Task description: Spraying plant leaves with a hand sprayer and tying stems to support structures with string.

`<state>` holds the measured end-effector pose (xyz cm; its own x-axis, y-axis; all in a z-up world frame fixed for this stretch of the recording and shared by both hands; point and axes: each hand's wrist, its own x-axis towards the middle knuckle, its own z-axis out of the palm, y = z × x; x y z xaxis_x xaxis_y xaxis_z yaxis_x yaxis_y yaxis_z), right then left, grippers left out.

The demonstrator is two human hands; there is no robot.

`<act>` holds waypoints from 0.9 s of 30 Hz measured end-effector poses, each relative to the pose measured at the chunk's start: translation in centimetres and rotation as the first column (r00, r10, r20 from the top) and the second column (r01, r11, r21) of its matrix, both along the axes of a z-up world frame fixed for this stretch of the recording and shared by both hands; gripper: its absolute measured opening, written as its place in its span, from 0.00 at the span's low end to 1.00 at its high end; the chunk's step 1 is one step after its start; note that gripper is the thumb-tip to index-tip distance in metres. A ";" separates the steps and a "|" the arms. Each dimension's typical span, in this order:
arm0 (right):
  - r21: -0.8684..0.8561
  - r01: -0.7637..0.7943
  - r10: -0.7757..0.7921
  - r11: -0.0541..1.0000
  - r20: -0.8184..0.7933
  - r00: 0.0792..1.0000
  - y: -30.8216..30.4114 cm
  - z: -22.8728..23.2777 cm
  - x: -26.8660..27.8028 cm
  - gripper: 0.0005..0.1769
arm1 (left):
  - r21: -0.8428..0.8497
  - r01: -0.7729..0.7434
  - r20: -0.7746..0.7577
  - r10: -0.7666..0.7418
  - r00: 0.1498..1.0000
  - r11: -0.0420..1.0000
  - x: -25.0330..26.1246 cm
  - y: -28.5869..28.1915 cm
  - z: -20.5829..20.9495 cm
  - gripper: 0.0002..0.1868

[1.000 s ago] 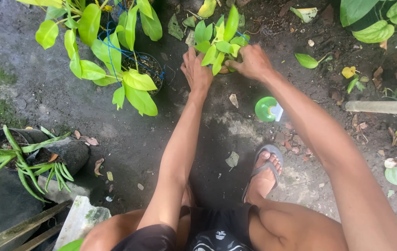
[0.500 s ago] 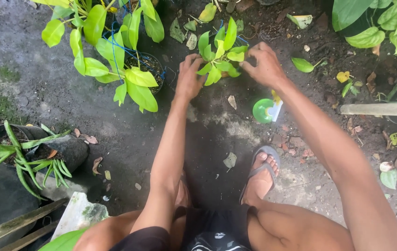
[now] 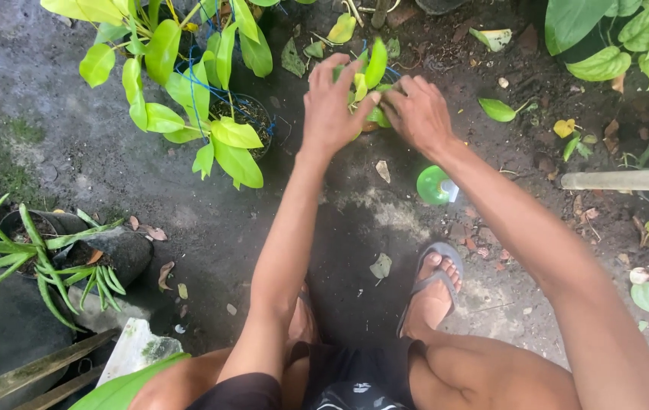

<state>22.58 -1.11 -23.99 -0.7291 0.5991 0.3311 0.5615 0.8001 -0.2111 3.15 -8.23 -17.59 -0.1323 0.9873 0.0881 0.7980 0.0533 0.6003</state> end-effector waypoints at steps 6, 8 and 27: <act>0.001 0.018 -0.018 1.000 0.025 1.000 0.2 -0.9 -0.2 0.11 | 0.012 -0.306 -0.022 0.306 0.952 0.952 1.3 1.2 -3.2 0.14; -0.003 0.025 -0.025 1.000 0.036 0.999 0.0 -1.2 -0.2 0.12 | 0.009 -0.292 -0.011 0.292 0.956 0.956 1.2 1.3 -3.0 0.10; 0.028 0.031 -0.032 0.999 0.059 0.998 0.5 -1.3 -0.1 0.16 | 0.020 -0.282 0.132 0.277 0.952 0.959 0.6 1.5 -3.3 0.05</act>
